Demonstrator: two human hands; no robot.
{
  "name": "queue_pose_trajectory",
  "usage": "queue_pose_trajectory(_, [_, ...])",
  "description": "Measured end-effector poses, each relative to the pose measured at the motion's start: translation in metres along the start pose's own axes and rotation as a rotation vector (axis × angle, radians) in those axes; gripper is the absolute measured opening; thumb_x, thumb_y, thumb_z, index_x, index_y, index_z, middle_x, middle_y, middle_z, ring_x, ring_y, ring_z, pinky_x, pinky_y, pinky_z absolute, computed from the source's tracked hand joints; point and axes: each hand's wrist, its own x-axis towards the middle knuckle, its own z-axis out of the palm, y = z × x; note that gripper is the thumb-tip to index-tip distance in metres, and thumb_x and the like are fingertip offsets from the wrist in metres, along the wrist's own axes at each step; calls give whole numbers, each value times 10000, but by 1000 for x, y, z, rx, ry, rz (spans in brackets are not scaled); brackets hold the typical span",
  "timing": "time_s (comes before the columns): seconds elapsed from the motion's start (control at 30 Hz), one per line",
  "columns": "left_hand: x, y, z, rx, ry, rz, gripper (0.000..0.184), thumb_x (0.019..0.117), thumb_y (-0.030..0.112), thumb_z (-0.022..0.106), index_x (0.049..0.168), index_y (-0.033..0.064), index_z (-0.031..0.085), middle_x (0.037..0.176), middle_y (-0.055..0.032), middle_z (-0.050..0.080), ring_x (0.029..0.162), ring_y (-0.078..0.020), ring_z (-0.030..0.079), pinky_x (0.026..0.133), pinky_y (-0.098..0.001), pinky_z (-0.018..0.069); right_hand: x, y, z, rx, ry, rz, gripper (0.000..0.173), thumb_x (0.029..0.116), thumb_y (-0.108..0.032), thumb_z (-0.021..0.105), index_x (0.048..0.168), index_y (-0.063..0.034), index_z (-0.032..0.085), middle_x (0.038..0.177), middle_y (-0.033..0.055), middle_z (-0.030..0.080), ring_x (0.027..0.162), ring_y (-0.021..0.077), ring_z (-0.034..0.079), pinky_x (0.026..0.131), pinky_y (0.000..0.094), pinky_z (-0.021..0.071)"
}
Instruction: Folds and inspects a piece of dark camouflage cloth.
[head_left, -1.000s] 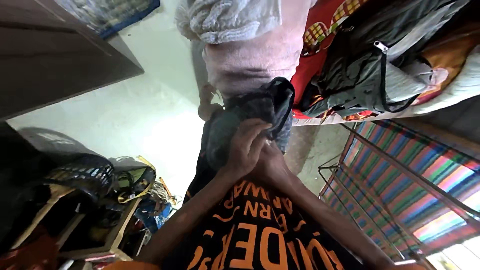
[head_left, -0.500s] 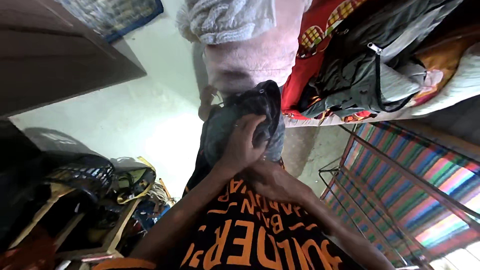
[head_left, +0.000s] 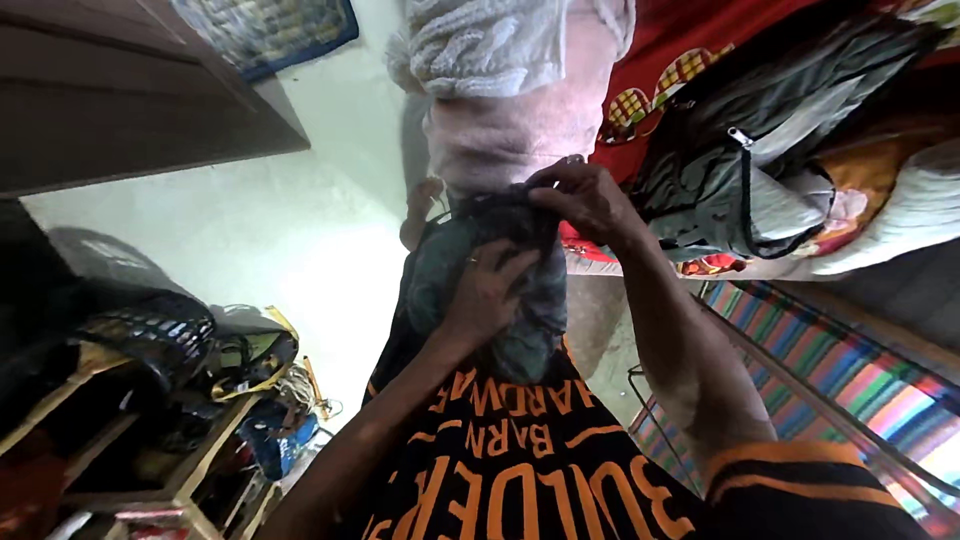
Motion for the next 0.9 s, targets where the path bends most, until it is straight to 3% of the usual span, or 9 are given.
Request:
queue_pose_trajectory(0.07, [1,2,-4,-118,30,-42,553,773,59,772,1317,81,673,1283,-165,628,1244,-309,579,1054,-463,496,-16,4,12,210,125,54,252,975,-159,655,1191,-36,698,1038,57,718,757,58,670,724,254,595])
queue_pose_trajectory(0.2, [1,14,-8,-330,227,-87,238,893,27,680,1124,-29,699,1173,-146,667,1128,-184,640,1000,-325,540,-46,0,91,29,661,47,294,963,-96,672,1252,-56,641,928,98,680,693,135,621,621,303,555])
queue_pose_trajectory(0.27, [-4,24,3,-243,303,-64,209,892,87,693,1070,-19,722,1140,-154,669,1105,-208,633,987,-340,529,-51,1,116,25,732,35,321,968,-94,675,1282,-53,620,992,108,677,760,137,640,684,300,566])
queue_pose_trajectory(0.4, [-9,26,11,-7,233,17,405,872,272,769,1168,5,700,1210,-172,663,1201,-288,602,1066,-428,479,-45,4,93,245,606,-2,298,1053,-110,481,1270,-4,656,1149,124,712,987,123,693,889,313,576])
queue_pose_trajectory(0.47, [-6,24,11,96,198,39,359,845,166,763,1167,16,713,1209,-182,670,1198,-325,613,1059,-456,490,-35,6,77,260,580,-62,360,1050,-119,426,1290,17,658,1039,92,744,891,69,689,839,289,574])
queue_pose_trajectory(0.53, [-4,22,11,193,197,42,327,831,104,744,1151,41,723,1192,-186,675,1176,-335,629,1037,-451,506,-26,1,70,121,575,-35,344,1024,-232,579,1290,-38,680,849,27,734,700,62,652,680,301,563])
queue_pose_trajectory(0.63, [-2,21,7,185,159,60,314,820,88,739,1132,48,734,1186,-192,675,1177,-344,627,1022,-457,515,-16,-6,64,-128,506,15,451,911,-451,724,1242,-147,747,1027,107,714,887,230,674,755,445,551])
queue_pose_trajectory(0.77, [17,23,-44,-155,-173,-54,446,941,281,697,1295,12,661,1287,-151,663,1231,-232,624,1051,-409,518,-14,-3,70,-125,524,-13,206,930,-248,729,1104,-161,794,1108,133,673,945,243,655,761,409,550])
queue_pose_trajectory(0.9, [67,1,-83,-293,-159,-237,324,1064,157,497,1339,4,572,1281,-145,649,967,-202,733,828,-404,643,-24,2,85,-106,644,-85,189,971,-187,711,1151,-173,766,1202,84,602,896,166,603,688,311,513])
